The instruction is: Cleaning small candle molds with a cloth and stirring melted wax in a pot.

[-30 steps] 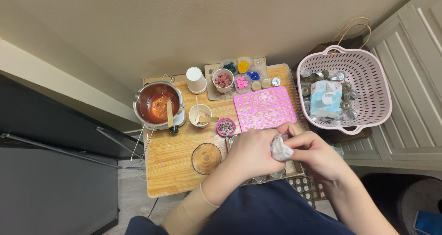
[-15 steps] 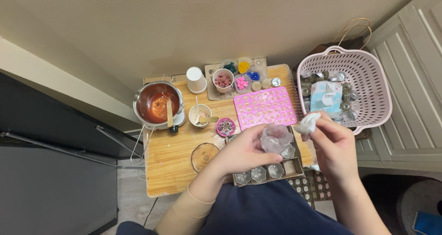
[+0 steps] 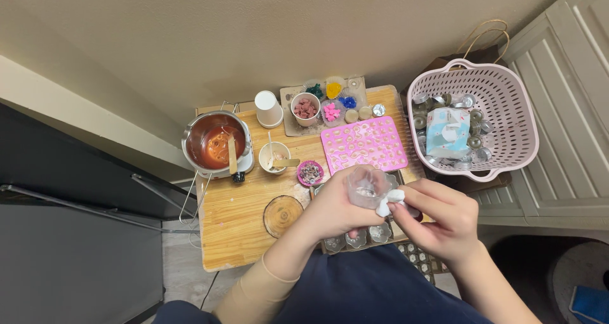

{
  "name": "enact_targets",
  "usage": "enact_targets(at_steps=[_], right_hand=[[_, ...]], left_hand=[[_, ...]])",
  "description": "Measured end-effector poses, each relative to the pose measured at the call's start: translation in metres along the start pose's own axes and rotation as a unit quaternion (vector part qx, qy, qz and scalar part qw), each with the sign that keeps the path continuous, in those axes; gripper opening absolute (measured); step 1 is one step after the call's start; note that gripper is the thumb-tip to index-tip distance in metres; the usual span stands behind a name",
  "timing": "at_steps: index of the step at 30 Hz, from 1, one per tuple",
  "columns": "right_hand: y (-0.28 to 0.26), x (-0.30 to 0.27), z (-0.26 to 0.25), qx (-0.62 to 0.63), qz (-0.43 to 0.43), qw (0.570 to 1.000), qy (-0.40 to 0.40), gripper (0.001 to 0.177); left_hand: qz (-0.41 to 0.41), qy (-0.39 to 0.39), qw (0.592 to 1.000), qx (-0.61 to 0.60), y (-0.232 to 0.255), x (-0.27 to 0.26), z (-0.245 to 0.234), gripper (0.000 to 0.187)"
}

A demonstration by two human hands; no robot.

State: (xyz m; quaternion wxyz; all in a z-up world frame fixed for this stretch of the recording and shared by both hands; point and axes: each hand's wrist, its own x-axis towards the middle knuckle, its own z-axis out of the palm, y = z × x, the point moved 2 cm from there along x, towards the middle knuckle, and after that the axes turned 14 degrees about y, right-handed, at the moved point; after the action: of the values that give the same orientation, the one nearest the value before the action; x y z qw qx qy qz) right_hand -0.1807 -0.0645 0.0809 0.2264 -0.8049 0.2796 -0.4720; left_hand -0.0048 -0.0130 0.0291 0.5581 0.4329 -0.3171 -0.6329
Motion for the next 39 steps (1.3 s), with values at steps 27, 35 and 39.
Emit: enact_targets(at_steps=[27,35,39], right_hand=[[0.002,0.005,-0.004,0.006,0.061,0.996,0.057,0.012],[0.014,0.001,-0.016,0.005,0.113,0.989,0.095,0.008],[-0.003,-0.001,-0.017,0.012,0.040,0.998,0.054,0.010]], left_hand=[[-0.139,0.038,0.980,-0.135,-0.017,0.000,0.009,0.043],[-0.157,0.004,0.975,-0.157,-0.007,0.002,0.022,0.054],[-0.125,0.055,0.976,-0.172,-0.010,0.005,0.021,0.053]])
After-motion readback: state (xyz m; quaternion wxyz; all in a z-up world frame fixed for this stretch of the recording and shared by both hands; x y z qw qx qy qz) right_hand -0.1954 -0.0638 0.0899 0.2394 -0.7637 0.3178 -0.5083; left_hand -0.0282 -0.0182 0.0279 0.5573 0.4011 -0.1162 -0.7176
